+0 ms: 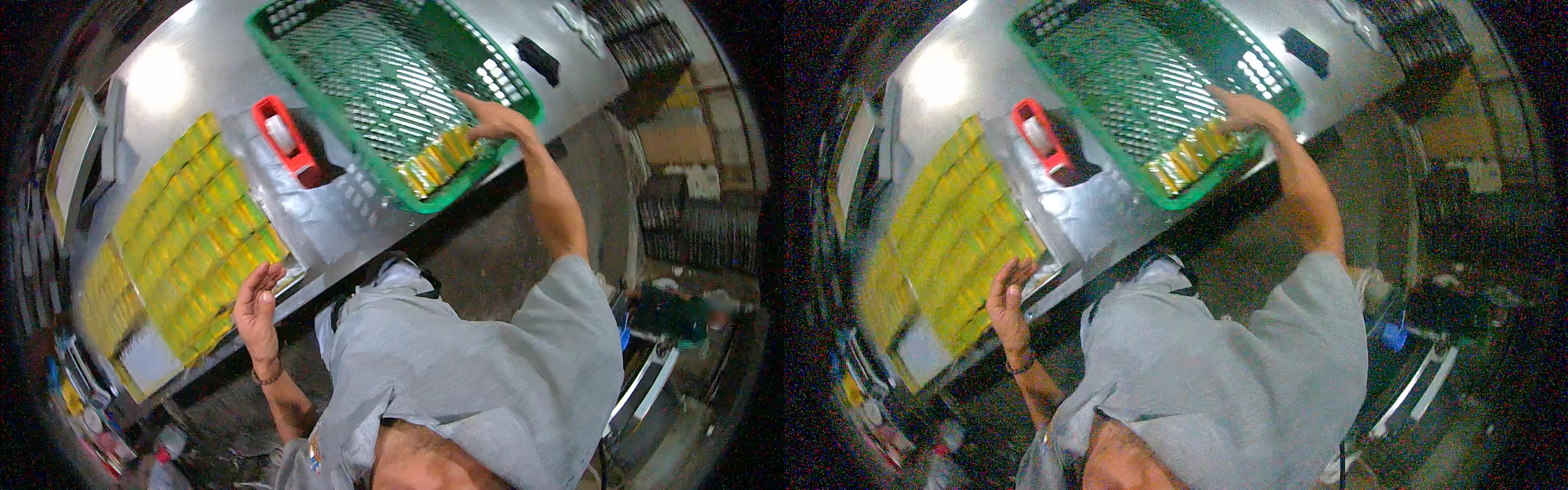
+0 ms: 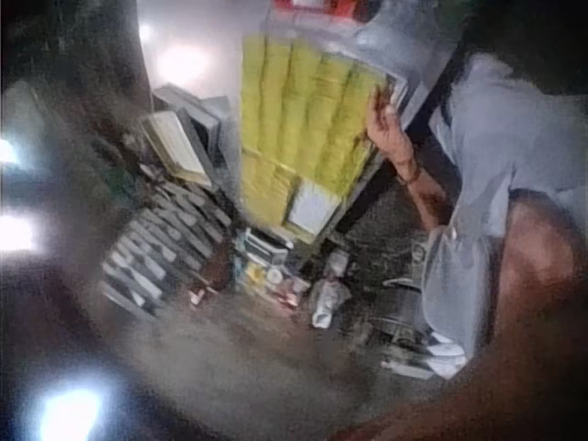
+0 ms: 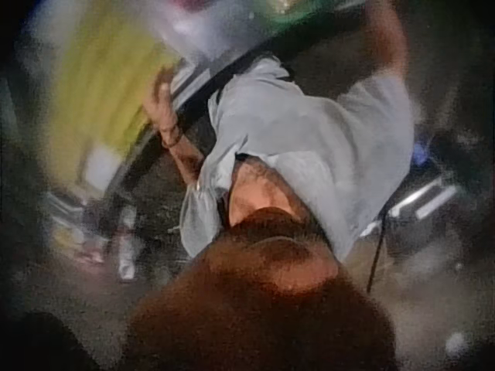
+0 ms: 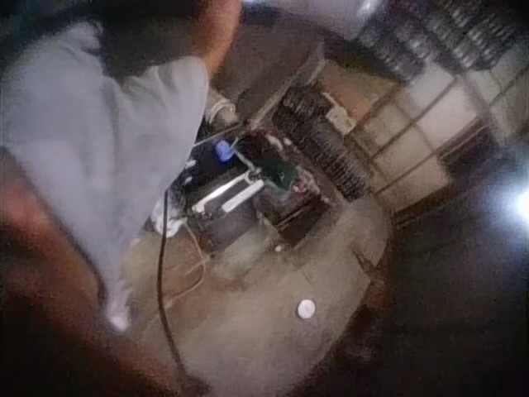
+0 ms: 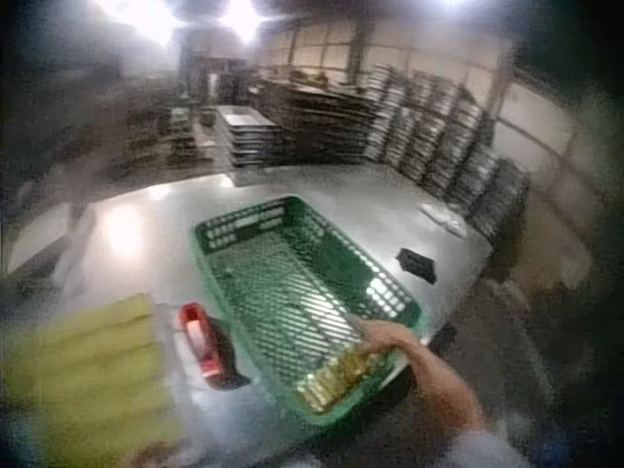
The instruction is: The person wipes a large metal table with a dark cloth, removing debris into a bucket. Then they pick up small yellow packets from a tray, place them into a green basket, and seal each packet with tape.
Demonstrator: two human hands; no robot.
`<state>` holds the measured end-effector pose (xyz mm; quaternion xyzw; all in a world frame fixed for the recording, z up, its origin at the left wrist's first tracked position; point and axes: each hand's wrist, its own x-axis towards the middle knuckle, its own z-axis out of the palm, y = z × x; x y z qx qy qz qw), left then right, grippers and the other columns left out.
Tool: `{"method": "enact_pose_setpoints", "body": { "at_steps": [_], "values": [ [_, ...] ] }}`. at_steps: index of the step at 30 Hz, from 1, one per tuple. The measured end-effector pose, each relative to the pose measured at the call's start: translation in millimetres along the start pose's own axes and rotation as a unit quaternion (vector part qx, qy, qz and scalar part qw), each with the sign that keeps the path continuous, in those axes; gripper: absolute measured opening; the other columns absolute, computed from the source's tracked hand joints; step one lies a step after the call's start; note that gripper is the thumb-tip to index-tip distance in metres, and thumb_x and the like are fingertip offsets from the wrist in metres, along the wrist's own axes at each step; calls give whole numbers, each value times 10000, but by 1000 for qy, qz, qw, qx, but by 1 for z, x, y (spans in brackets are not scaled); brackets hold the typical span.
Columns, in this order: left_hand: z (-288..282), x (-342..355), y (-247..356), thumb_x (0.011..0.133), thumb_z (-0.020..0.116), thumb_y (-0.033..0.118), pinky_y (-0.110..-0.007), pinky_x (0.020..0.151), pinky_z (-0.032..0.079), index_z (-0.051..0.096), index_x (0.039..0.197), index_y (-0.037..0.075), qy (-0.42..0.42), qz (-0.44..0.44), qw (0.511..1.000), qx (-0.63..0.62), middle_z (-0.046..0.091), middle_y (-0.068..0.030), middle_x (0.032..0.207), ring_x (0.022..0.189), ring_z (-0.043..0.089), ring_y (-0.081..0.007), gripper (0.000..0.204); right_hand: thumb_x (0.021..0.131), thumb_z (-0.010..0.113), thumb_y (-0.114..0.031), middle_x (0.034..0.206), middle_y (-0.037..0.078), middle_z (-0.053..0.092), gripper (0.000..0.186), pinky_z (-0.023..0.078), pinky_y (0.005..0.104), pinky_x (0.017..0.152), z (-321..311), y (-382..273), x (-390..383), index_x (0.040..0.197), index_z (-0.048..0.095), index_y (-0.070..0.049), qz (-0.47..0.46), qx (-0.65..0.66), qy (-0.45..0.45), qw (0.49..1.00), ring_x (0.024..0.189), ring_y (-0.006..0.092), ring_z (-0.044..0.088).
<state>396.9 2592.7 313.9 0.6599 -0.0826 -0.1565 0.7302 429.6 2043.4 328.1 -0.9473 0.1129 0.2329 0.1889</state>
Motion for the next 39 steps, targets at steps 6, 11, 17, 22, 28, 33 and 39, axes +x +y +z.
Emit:
{"method": "enact_pose_setpoints", "body": {
  "at_steps": [6,11,17,22,28,33,39],
  "values": [
    [-91,-42,27,927,651,140,-300,676,511,730,841,6,107,4,989,104,712,-80,853,744,639,-153,177,696,676,30,1519,162,435,912,367,384,1123,-14,-53,3,1532,338,-104,-136,-5,134,982,1395,272,420],
    [-238,-107,71,887,725,143,-268,741,516,718,958,19,365,105,915,139,713,-39,901,797,636,-120,143,870,623,-33,1516,188,397,741,411,431,1074,5,-178,-9,1542,338,-159,-215,92,183,955,1348,310,430],
    [-563,-192,53,891,697,138,-265,778,521,720,1015,2,608,78,759,218,732,-59,922,839,662,-116,185,938,594,-59,1456,174,465,617,462,355,988,69,-402,6,1514,391,-141,-302,121,207,922,1267,244,499],
    [-826,-175,-11,862,682,225,-404,899,520,698,1107,25,578,-102,698,410,707,-185,1062,990,677,-329,317,962,628,-205,1340,181,578,565,500,371,948,128,-627,-28,1480,436,-86,-286,108,130,943,1112,264,635],
    [-1029,-94,-53,881,667,274,-507,1015,450,594,1222,57,428,-193,684,558,584,-188,1315,1234,545,-388,411,851,672,-71,1244,194,640,580,516,371,911,171,-786,-62,1404,507,-16,-279,45,100,954,1042,274,670],
    [-1039,-45,-20,751,806,338,-557,1060,393,523,1346,46,348,-295,695,555,496,-210,1412,1323,472,-375,721,717,728,44,1193,176,676,640,512,379,924,226,-848,-64,1335,570,-15,-289,-34,23,956,1052,265,677],
    [-993,-64,-1,664,854,286,-515,1002,413,639,1209,3,282,-348,684,576,566,-235,1294,1214,562,-387,650,770,744,-47,1194,164,680,563,503,375,952,287,-932,-28,1314,598,-55,-388,-52,-102,914,1096,287,661]
  ]
}}
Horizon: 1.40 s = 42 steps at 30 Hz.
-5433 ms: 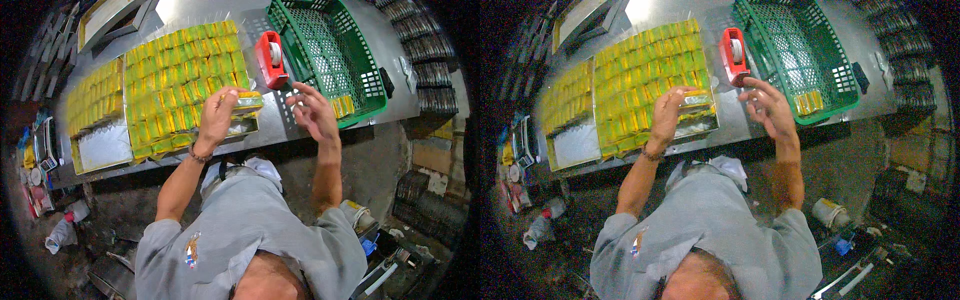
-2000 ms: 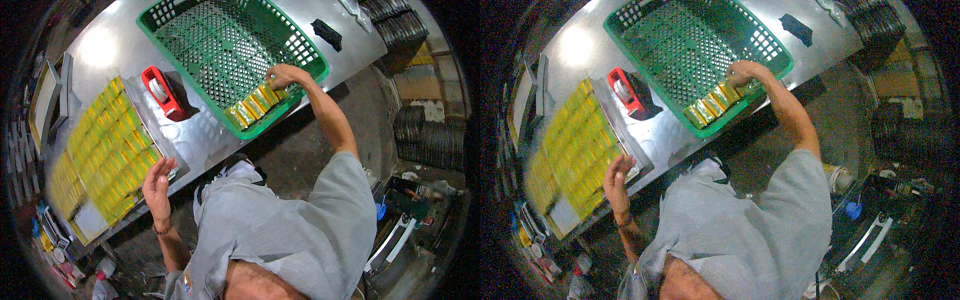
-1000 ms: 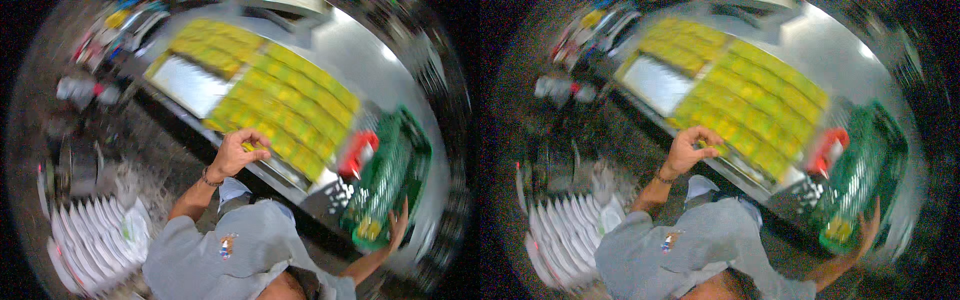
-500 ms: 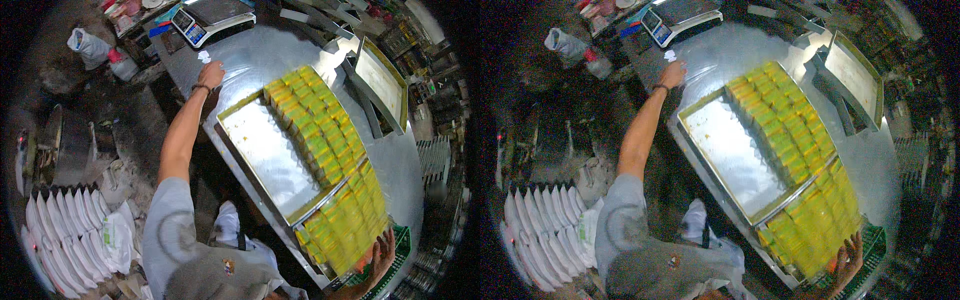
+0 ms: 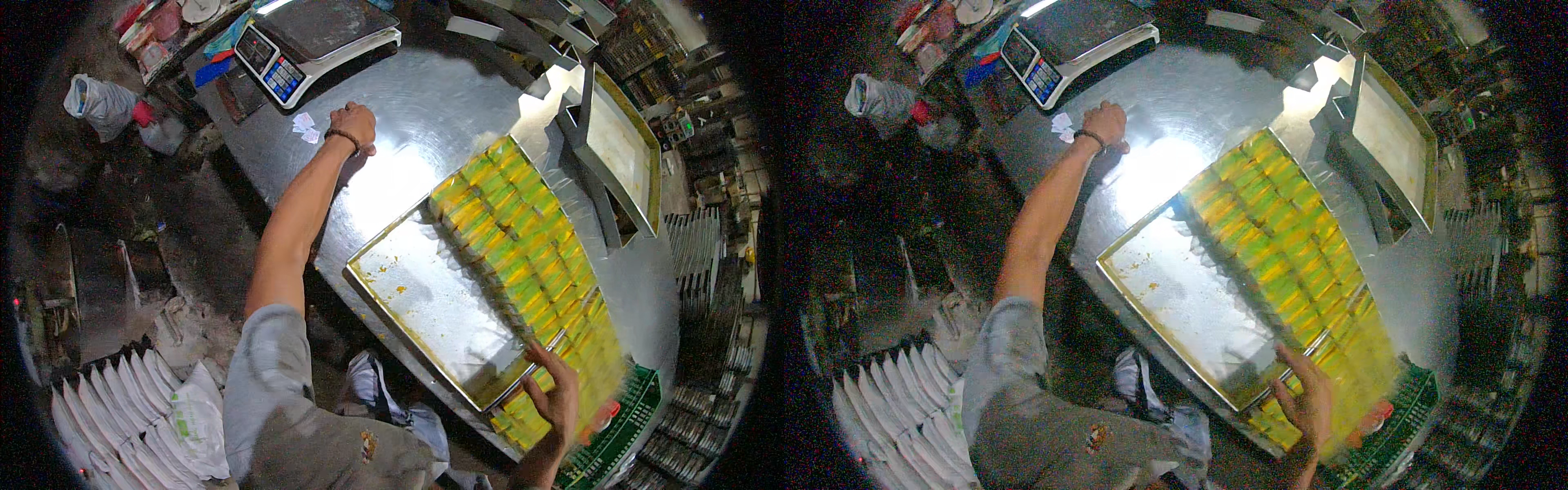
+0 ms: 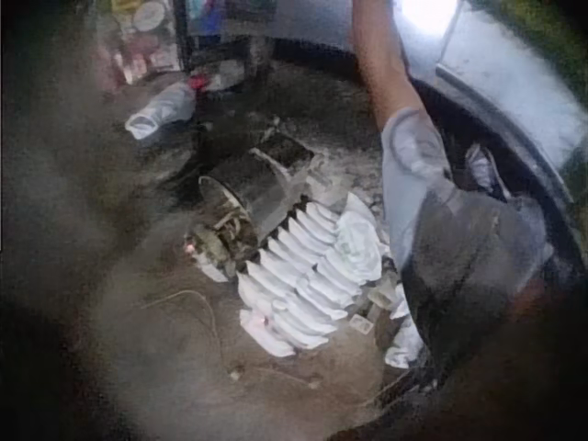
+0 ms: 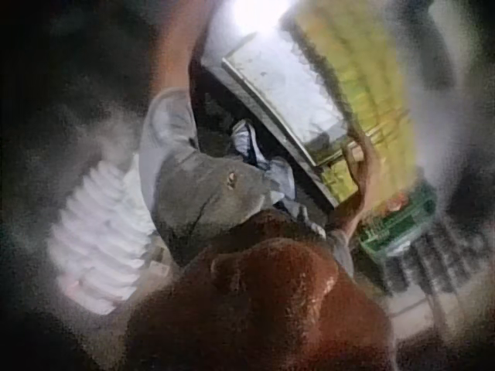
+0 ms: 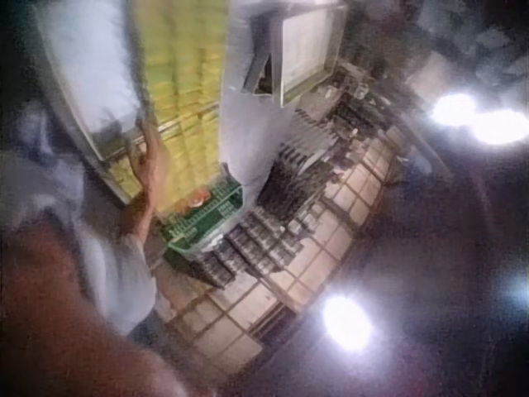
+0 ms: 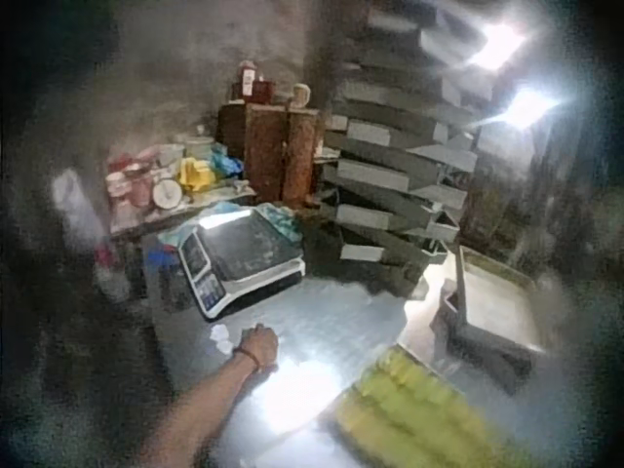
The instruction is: The person wipes a large metal table with a dark cloth, removing debris into a bucket. Then they pick up small yellow packets from a tray, place them into a green basket, and seal each packet with tape.
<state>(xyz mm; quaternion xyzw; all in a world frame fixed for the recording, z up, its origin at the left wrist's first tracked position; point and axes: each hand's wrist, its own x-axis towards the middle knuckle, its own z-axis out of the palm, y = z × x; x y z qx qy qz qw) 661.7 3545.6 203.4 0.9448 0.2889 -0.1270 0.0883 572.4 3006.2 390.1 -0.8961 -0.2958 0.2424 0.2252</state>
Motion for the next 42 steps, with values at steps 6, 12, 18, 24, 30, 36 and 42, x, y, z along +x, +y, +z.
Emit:
{"method": "enact_pose_setpoints", "body": {
  "at_steps": [6,12,18,24,30,36,42],
  "values": [
    [9,-38,9,787,671,177,-515,996,344,689,1087,-12,45,-72,993,-88,663,-210,1155,1091,632,-363,356,796,746,-70,1143,143,700,547,523,373,920,54,-39,106,1322,597,-69,-139,116,-41,983,1031,273,688],
    [35,-33,9,735,739,201,-498,984,383,752,991,54,93,-145,971,-164,706,-185,1116,1035,664,-360,296,856,732,-109,1216,166,666,578,511,353,956,109,-81,202,1380,518,6,-107,293,-56,949,1078,224,659],
    [15,-101,-14,647,883,233,-297,590,488,702,695,15,66,32,826,-559,673,-51,665,628,614,-127,287,874,745,-197,1206,199,653,562,511,363,932,168,-97,266,1333,533,49,-90,311,146,935,1049,229,659],
    [-2,-140,-24,770,845,193,-263,726,508,689,1091,39,-70,67,630,-771,702,-13,939,813,619,-100,389,880,736,-168,900,95,733,256,523,300,716,135,-106,231,1047,701,22,-27,298,91,950,772,139,658],
    [31,-45,-127,751,809,321,-489,983,469,590,1302,52,240,61,964,-97,554,-226,1332,1180,560,-396,651,864,760,-125,858,51,714,197,508,268,686,87,-28,139,979,716,29,34,230,215,949,734,109,628],
    [57,-8,-149,799,763,275,-467,909,514,692,1131,101,172,119,977,53,654,-201,1138,1024,637,-390,381,858,778,-177,811,52,701,194,498,286,672,73,39,43,904,725,3,139,266,309,902,719,124,609],
    [48,-39,-122,891,606,177,-512,808,545,730,958,55,180,48,981,-56,687,-249,958,927,664,-439,186,839,797,-198,811,74,696,238,495,298,654,69,51,-22,848,708,22,188,286,386,857,706,148,606]
  ]
}}
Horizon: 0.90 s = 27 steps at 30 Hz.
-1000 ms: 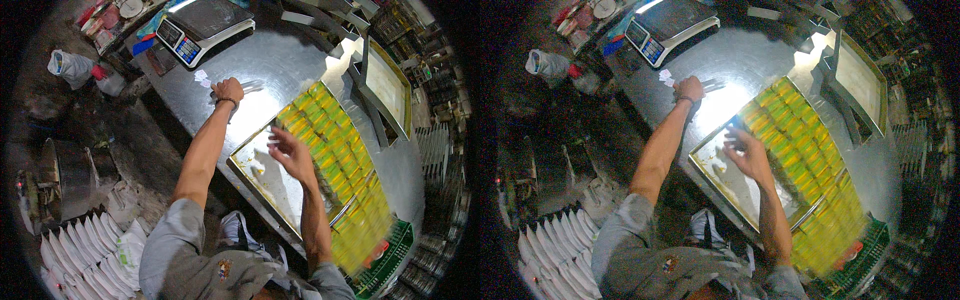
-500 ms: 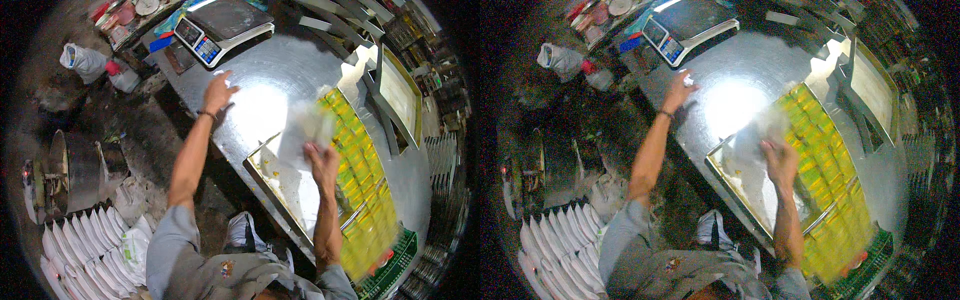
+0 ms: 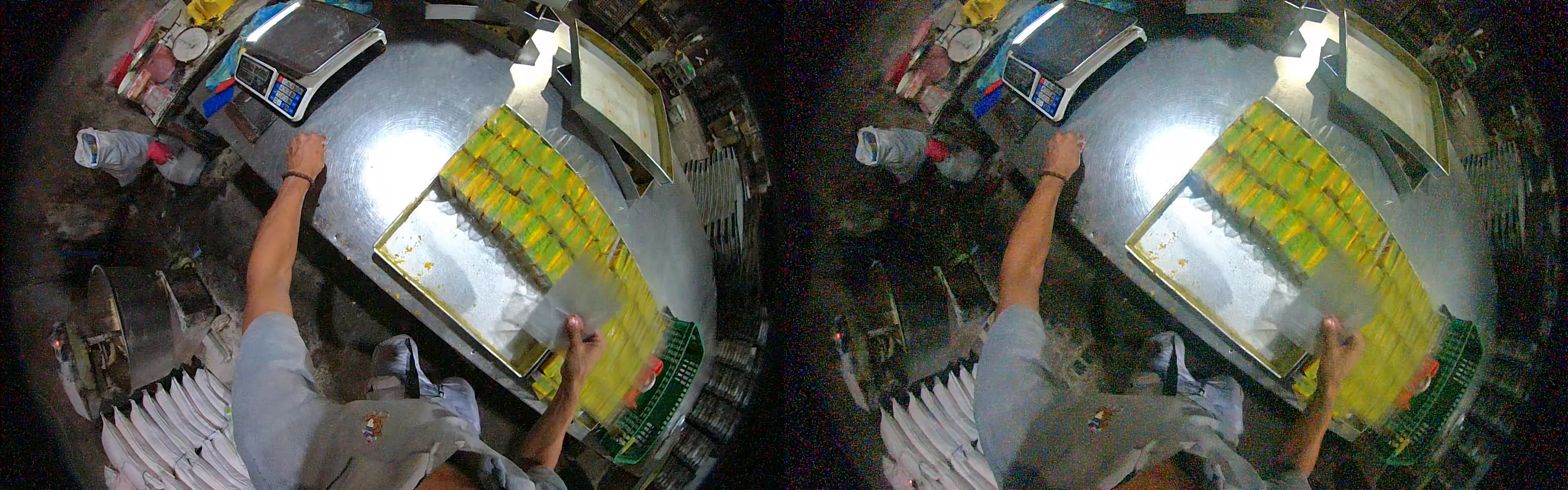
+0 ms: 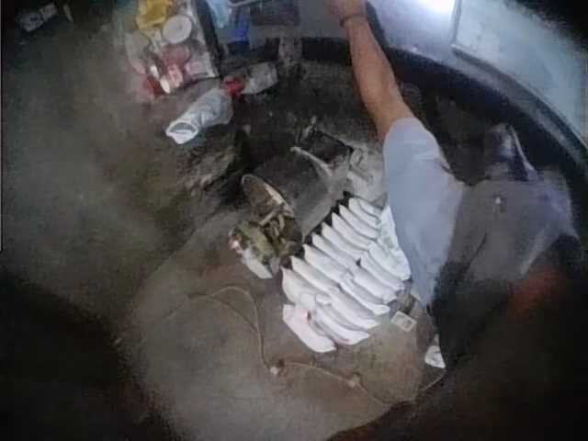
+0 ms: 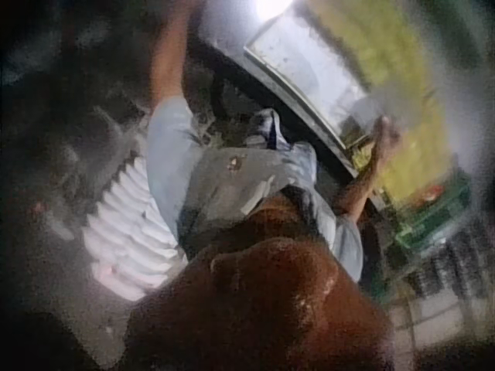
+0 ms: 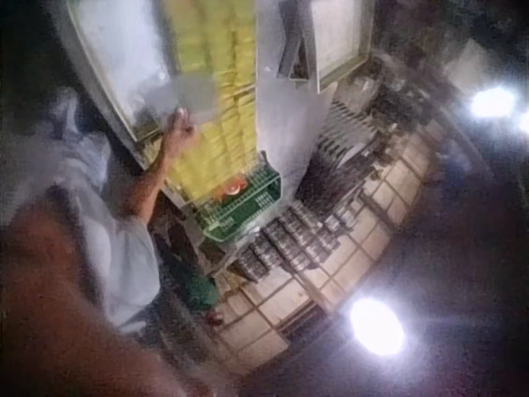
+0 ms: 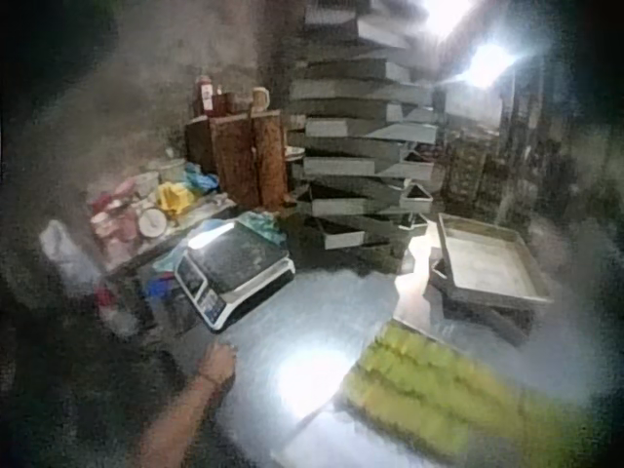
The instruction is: The person wipes a large metal table with a dark cloth, removing debris into a bucket. Then they pick up small yellow packets from a tray, place them into a green basket, and seal each packet with tape.
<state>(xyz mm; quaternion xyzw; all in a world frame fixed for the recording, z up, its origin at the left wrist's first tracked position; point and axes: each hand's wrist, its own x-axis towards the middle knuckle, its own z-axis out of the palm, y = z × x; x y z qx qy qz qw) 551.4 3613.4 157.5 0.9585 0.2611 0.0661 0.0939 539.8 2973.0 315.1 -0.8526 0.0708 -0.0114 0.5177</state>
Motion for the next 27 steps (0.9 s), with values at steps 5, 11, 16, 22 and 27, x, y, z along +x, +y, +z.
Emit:
{"method": "enact_pose_setpoints", "body": {
  "at_steps": [5,11,16,22,27],
  "values": [
    [-11,-2,15,898,541,141,-544,779,547,715,936,2,27,-37,998,34,681,-286,956,904,665,-474,226,831,799,-198,866,76,698,248,519,316,686,-37,21,-12,903,697,16,31,57,22,998,763,163,630],
    [21,9,-12,830,616,107,-504,793,563,721,879,1,58,-61,995,48,684,-289,928,882,674,-472,157,850,780,-151,863,84,691,181,515,307,685,-91,44,-52,872,654,-22,45,63,84,993,757,154,623],
    [-19,-3,-122,793,740,72,-405,594,584,745,850,33,180,-165,797,-553,709,-129,802,757,705,-254,70,876,736,-93,877,144,686,161,549,352,689,-191,119,-105,853,609,4,35,136,140,980,756,183,638],
    [-37,-97,-45,966,551,154,-402,956,494,608,1251,-28,0,-47,799,-600,625,-168,1246,1110,611,-269,343,845,753,-94,843,71,682,206,513,343,529,-266,105,-204,1004,673,11,133,221,320,912,649,168,613],
    [-22,-196,108,966,592,107,-310,848,506,557,1304,-35,-113,49,795,-594,633,-120,1135,978,612,-207,368,849,773,-130,846,56,680,272,508,317,555,-381,171,-315,1056,665,10,91,299,360,879,640,141,612]
  ]
}}
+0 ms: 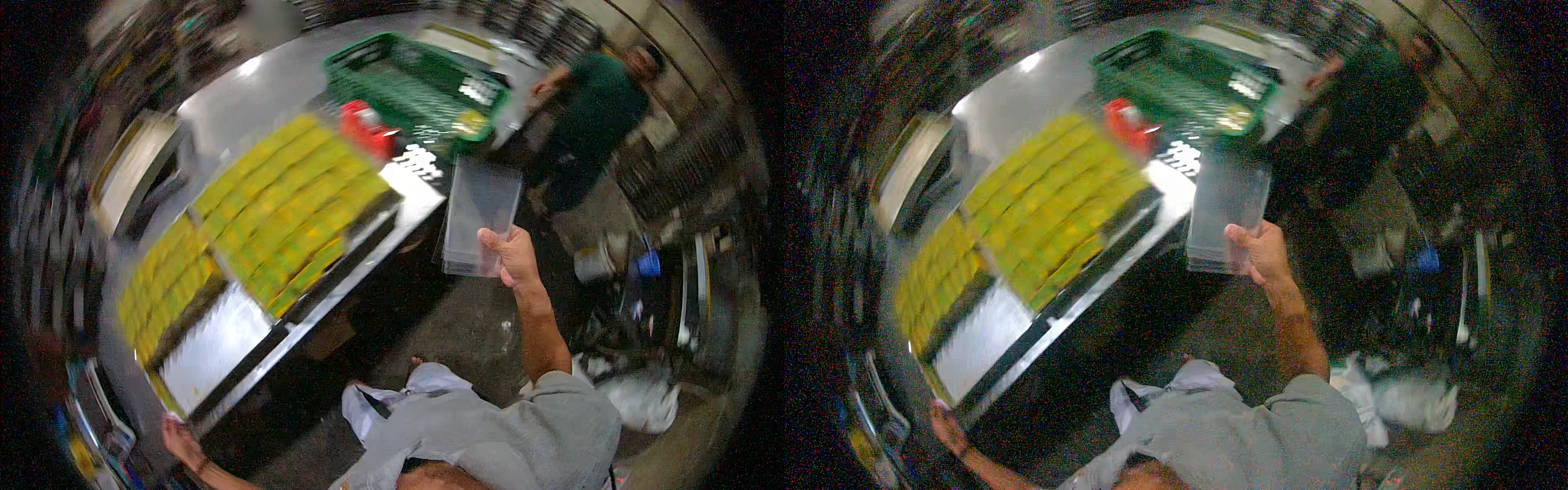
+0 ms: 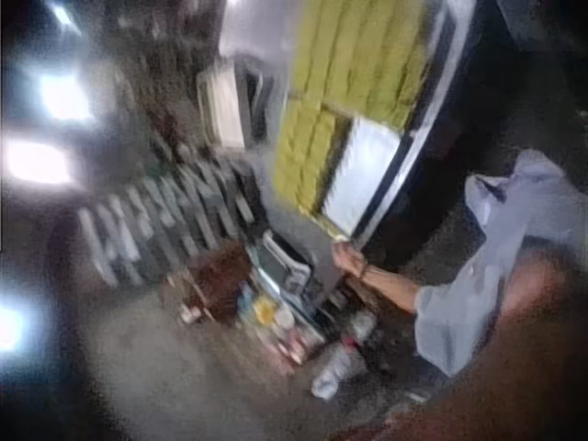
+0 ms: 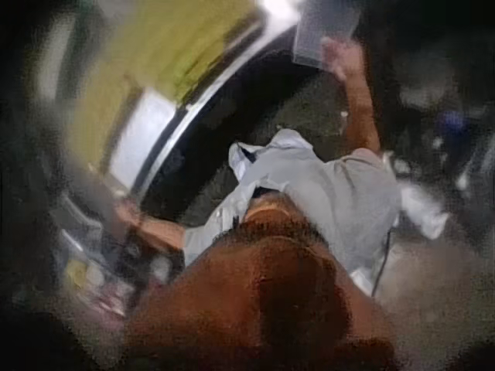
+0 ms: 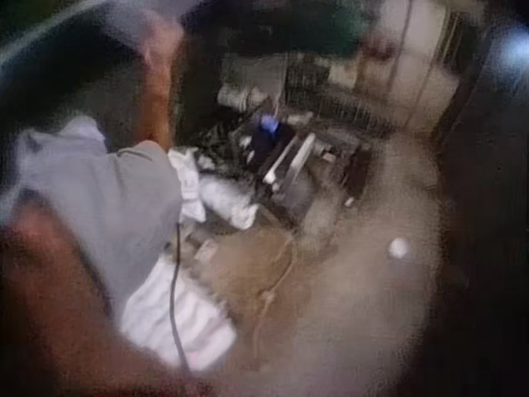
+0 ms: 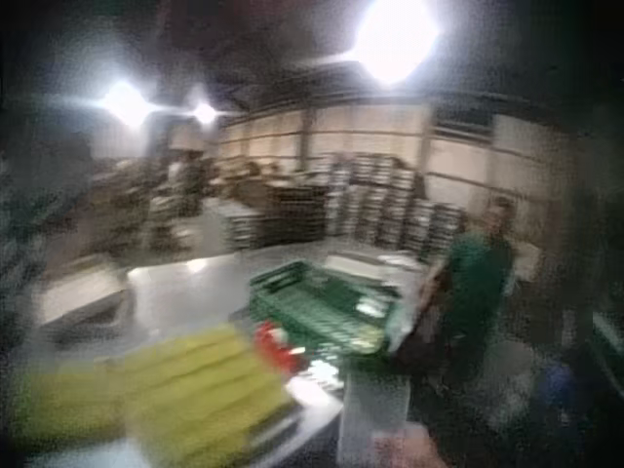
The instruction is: The person wipes a large metal table with a dark cloth, removing debris into a bucket. Then they pick up small yellow packets from a tray, place them into a green basket, and seal each packet with tape.
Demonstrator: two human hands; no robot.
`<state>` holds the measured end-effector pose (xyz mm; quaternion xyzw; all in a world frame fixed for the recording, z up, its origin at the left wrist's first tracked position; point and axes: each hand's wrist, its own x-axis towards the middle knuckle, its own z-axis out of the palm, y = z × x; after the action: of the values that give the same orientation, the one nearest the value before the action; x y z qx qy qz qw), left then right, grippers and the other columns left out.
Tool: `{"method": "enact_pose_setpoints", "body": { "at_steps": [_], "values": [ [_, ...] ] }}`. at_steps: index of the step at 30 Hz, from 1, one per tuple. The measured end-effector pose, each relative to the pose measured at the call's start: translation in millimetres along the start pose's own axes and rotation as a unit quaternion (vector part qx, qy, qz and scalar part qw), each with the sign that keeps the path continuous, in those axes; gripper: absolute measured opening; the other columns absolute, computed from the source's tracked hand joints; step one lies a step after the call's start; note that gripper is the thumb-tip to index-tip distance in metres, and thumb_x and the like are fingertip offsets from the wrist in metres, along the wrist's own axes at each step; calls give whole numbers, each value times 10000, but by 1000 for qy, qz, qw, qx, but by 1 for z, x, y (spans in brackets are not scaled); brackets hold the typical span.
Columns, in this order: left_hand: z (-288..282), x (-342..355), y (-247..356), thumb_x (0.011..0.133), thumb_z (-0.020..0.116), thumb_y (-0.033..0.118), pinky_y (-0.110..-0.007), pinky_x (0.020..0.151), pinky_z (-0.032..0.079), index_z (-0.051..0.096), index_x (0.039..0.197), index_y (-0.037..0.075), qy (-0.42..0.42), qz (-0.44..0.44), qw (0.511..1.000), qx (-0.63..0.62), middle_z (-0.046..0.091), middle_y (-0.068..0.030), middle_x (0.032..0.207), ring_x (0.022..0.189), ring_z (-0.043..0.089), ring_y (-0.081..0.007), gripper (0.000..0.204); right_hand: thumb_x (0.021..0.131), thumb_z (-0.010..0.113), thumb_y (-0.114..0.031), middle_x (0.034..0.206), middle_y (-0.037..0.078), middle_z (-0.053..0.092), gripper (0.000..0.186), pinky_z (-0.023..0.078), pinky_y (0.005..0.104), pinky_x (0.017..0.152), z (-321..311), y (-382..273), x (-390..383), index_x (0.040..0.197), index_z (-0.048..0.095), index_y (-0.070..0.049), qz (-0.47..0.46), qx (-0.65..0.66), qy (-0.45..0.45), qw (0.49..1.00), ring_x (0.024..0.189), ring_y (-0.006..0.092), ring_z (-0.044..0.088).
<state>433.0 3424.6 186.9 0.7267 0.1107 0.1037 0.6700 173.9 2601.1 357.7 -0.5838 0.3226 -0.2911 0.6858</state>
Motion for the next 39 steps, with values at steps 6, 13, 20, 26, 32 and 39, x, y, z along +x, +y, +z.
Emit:
{"method": "enact_pose_setpoints", "body": {
  "at_steps": [6,13,20,26,32,39],
  "values": [
    [382,-176,96,908,661,35,-241,669,516,584,1201,-27,-314,-118,939,-76,648,-78,917,733,614,-132,309,854,772,-119,903,43,682,261,538,306,677,-236,-49,-77,1041,643,10,-14,33,188,981,752,137,639],
    [634,-396,157,887,697,52,-248,672,538,641,1076,-28,-631,-94,768,57,656,-70,935,804,640,-140,213,844,782,-135,852,27,676,229,532,337,573,-498,-71,-178,1019,652,-64,-120,79,440,886,700,140,638],
    [813,-593,170,863,729,41,-267,664,542,667,1038,-30,-791,-66,604,75,679,-60,891,735,645,-136,198,847,759,-62,856,52,698,211,536,307,586,-713,-109,-253,1014,641,-13,-160,55,584,794,691,162,663],
    [948,-808,200,873,705,6,-249,662,512,689,982,-32,-893,35,446,47,698,-55,853,733,642,-111,116,856,747,-69,849,53,704,175,561,313,587,-840,-147,-278,1003,665,-21,-93,10,657,748,687,148,670],
    [1030,-1059,284,879,692,-7,-264,683,516,714,950,-23,-944,145,295,-14,707,-46,842,750,637,-95,76,854,754,-67,873,76,698,238,563,309,598,-952,-183,-301,1046,630,-4,-86,-10,678,730,703,155,673],
    [1099,-1309,362,847,723,-6,-262,652,507,709,942,-29,-923,235,236,-194,700,-43,809,741,632,-101,99,828,760,-38,918,103,691,269,558,304,631,-1166,-238,-335,1050,618,15,-99,-126,670,725,743,174,673]
  ]
}}
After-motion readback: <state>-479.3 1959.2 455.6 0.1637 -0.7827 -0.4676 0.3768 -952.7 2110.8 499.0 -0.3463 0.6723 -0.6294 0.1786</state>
